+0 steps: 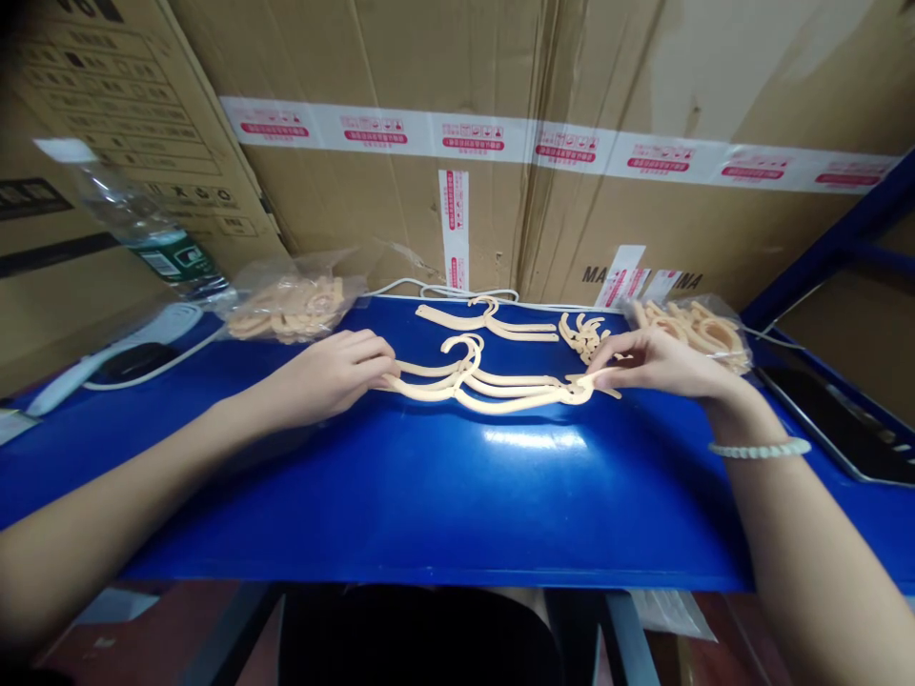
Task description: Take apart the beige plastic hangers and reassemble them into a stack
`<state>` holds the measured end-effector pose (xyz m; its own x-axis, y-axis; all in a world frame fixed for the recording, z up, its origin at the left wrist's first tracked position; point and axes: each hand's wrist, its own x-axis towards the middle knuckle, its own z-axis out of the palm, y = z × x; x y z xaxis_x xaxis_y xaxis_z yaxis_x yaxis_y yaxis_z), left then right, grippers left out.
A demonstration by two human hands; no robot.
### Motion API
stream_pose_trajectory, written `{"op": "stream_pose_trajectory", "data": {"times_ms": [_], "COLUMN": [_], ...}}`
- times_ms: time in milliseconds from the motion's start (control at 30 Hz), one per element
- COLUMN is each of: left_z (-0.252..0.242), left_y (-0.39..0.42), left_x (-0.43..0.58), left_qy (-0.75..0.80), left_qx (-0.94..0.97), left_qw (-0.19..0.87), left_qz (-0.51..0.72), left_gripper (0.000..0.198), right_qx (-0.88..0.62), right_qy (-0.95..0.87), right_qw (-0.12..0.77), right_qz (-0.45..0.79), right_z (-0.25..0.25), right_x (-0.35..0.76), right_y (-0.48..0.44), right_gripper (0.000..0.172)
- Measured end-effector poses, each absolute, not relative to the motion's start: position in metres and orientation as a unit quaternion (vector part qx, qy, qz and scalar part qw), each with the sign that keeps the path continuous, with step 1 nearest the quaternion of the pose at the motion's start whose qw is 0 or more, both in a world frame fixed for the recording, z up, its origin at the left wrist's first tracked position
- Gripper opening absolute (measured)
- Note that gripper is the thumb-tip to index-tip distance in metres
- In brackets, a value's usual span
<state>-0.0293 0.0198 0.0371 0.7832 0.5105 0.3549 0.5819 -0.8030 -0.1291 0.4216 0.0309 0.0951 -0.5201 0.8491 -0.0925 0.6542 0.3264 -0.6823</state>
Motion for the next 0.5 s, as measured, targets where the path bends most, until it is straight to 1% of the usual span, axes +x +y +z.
{"op": "stream_pose_trajectory", "data": {"times_ms": [100,167,300,400,500], "left_z": [0.036,0.034,0.032,0.032,0.031], "left_y": [0.017,0.016,0.017,0.018,0.019], "left_x": [-0.028,-0.028,-0.03,-0.031,-0.031], "left_qy": [-0.286,-0.286,-0.295,-0.294,-0.3], "left_qx": [-0.944,-0.947,-0.947,-0.949,-0.946], "left_qw": [0.104,0.1,0.08,0.049,0.039], "left_qz": [-0.128,-0.103,-0.095,-0.099,-0.117], "left_gripper": [0.022,0.021,0.016,0.013,0.016], "right_qx": [-0.451,-0.463,-0.49,-0.506,-0.513], "right_qy": [-0.835,-0.838,-0.823,-0.814,-0.814], "right_qw": [0.089,0.058,0.007,0.001,0.01], "right_qz": [0.302,0.282,0.288,0.287,0.272], "right_z": [0.092,0.088,0.082,0.08,0.078], "right_x": [0.417,0.414,0.412,0.411,0.41], "right_y": [0.032,0.033,0.033,0.034,0.034], "right_gripper": [0.035,0.038,0.044,0.046,0.045]}}
